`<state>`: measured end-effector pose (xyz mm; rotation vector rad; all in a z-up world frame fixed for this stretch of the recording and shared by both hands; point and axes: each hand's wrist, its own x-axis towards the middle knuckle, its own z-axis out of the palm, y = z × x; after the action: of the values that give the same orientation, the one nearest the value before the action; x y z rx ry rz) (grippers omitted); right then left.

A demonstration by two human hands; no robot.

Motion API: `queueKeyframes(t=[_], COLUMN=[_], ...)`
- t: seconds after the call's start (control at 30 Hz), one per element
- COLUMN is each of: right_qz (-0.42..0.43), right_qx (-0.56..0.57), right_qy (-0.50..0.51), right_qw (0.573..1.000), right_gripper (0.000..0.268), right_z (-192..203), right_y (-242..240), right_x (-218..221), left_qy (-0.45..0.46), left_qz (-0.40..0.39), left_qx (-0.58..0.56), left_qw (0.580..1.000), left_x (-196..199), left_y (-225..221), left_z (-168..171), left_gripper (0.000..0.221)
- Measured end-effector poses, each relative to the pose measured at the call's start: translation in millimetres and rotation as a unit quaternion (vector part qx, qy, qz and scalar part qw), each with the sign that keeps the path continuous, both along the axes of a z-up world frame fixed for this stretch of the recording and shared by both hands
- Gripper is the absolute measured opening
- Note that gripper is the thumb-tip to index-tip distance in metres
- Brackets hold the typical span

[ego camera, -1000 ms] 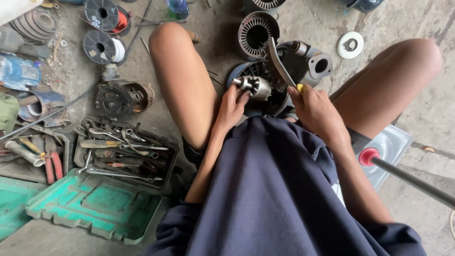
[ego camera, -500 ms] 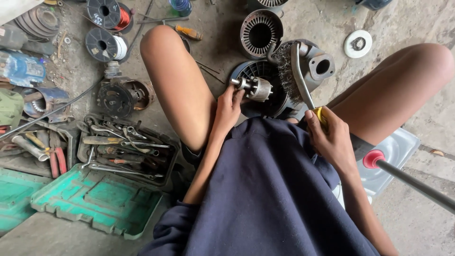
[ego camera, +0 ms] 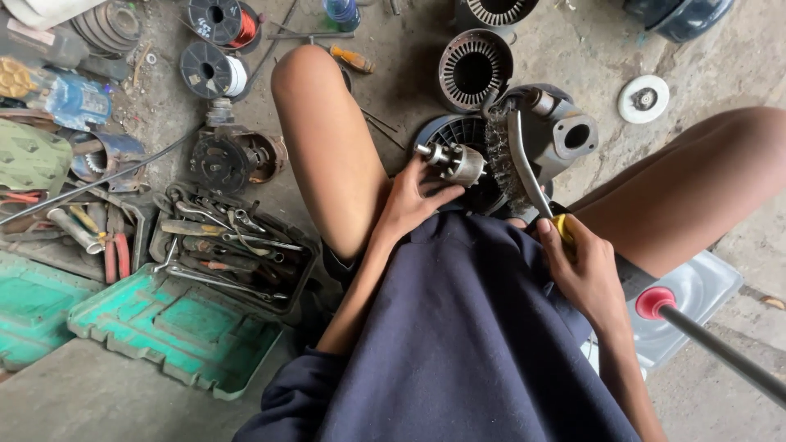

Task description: A person sitting on the floor uses a screwdriver to pry and adjust components of an electric motor among various scattered parts.

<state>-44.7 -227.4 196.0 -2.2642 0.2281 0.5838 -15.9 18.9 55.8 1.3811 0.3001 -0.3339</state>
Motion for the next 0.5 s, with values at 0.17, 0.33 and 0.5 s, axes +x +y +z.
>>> queueKeyframes(t=[0.17,0.33,0.5], right_qz=[0.039,0.060,0.060], right_qx=[-0.039,-0.052,-0.092], right_qy=[0.046,0.067,0.090], right_qw=[0.997,0.995,0.990], right_gripper=[0.051,0.045,0.034], right_z=[9.7,6.8,21.1], right_y=[-0.2,1.5,15.9], right_x=[2.0,4.7,5.1], left_qy=[-0.001,-0.013,-0.065], left_qz=[0.020,-0.006,0.028], left_qx=[0.039,0.127,0.112], left_qw=[0.999,0.992,0.991], left_x=[4.1,9.7,8.5], left_y=[-7.2,-3.6,-9.6], left_z=[-9.1,10.3,8.9], left_gripper=[0.073,0.072,0.051])
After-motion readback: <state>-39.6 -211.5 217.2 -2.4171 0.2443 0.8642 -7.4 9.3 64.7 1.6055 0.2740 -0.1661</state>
